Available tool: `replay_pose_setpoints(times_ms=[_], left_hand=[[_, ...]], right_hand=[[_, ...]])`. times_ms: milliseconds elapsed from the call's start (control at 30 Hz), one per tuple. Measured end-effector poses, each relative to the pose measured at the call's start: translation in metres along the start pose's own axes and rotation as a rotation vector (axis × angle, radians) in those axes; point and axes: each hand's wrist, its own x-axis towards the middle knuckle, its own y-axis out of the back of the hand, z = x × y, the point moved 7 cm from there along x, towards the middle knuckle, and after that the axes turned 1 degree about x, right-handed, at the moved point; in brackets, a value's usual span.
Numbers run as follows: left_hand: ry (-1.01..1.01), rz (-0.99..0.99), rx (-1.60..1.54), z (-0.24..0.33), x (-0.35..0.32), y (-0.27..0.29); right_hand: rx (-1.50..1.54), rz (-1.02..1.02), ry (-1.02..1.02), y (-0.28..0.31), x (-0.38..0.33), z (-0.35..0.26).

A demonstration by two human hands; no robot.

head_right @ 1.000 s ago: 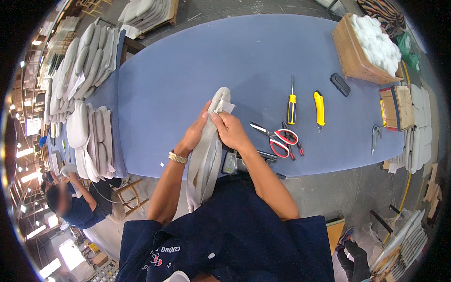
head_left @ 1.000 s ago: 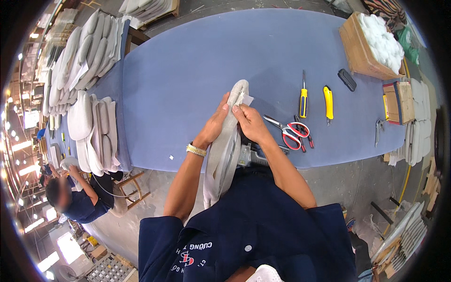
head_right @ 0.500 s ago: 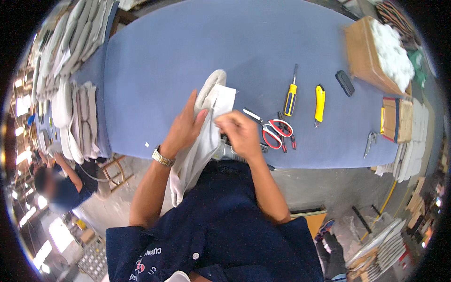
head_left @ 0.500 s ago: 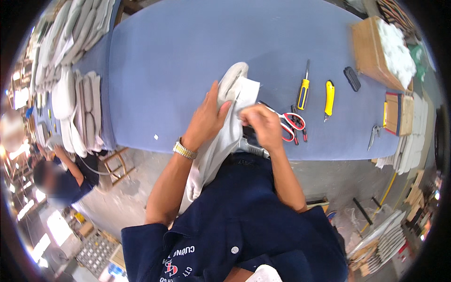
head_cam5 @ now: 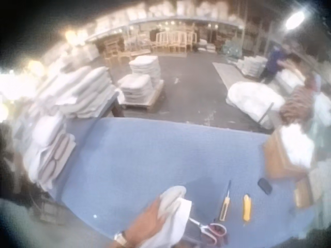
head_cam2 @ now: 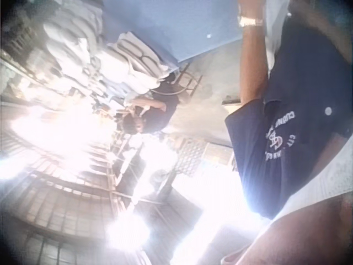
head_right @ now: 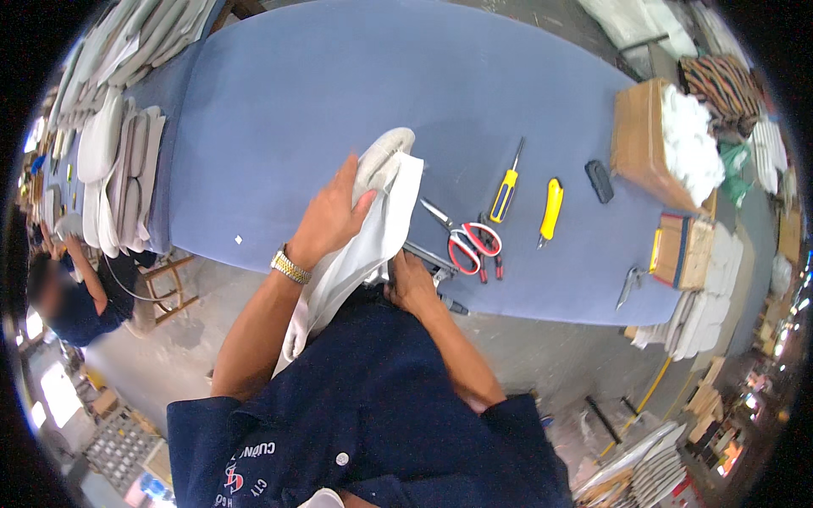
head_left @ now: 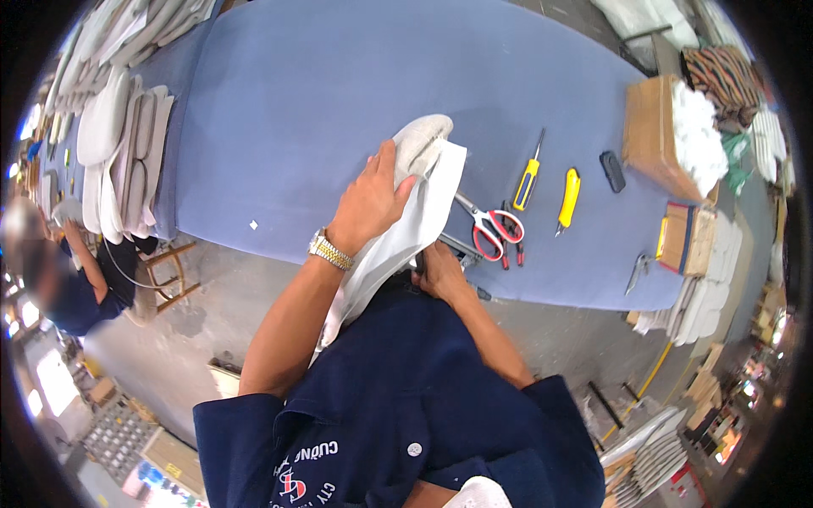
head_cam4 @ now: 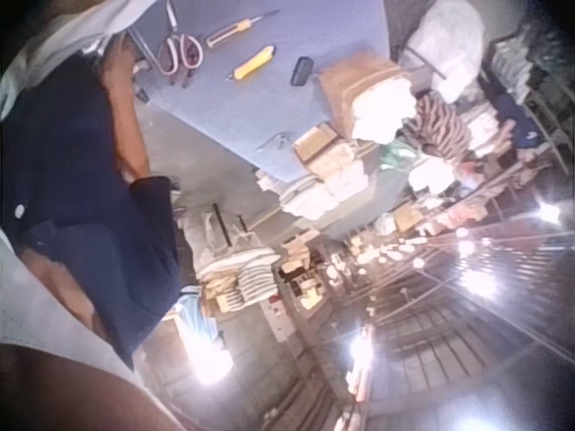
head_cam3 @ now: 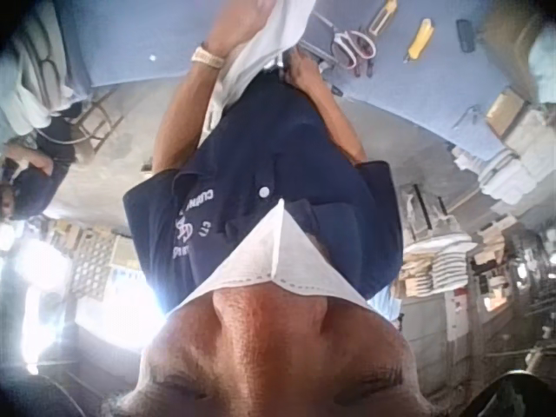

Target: The person folds a white fabric cover over a cushion, trims excess fabric with scissors, and uses a staple gun to secure the edges. The person repeats folding and stapling steps to finish the cushion assembly.

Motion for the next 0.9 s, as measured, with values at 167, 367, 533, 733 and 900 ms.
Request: replay_pose_setpoints(times_ms=[167, 367, 533, 733, 900], left_hand=[[0.018, 0.062, 0.047, 0.003, -0.01, -0.005], [0.057, 0.056, 0.06, 0.006, -0.009, -0.015], [0.097, 0.048, 0.06, 0.006, -0.011, -0.017], [0.097, 0.021, 0.068, 0.009, -0.009, -0.012], [0.121, -0.024, 0.059, 0.007, -0.013, -0.013]], right_hand=[[0.168, 0.08, -0.346, 0.103, -0.044, 0.001], [0.567, 0.398, -0.267, 0.225, -0.072, -0.052], [0.328, 0.379, 0.141, 0.228, -0.01, -0.097], [0.544, 0.265, 0.029, 0.184, 0.027, -0.066], [0.449, 0.248, 0.083, 0.181, 0.032, -0.062]])
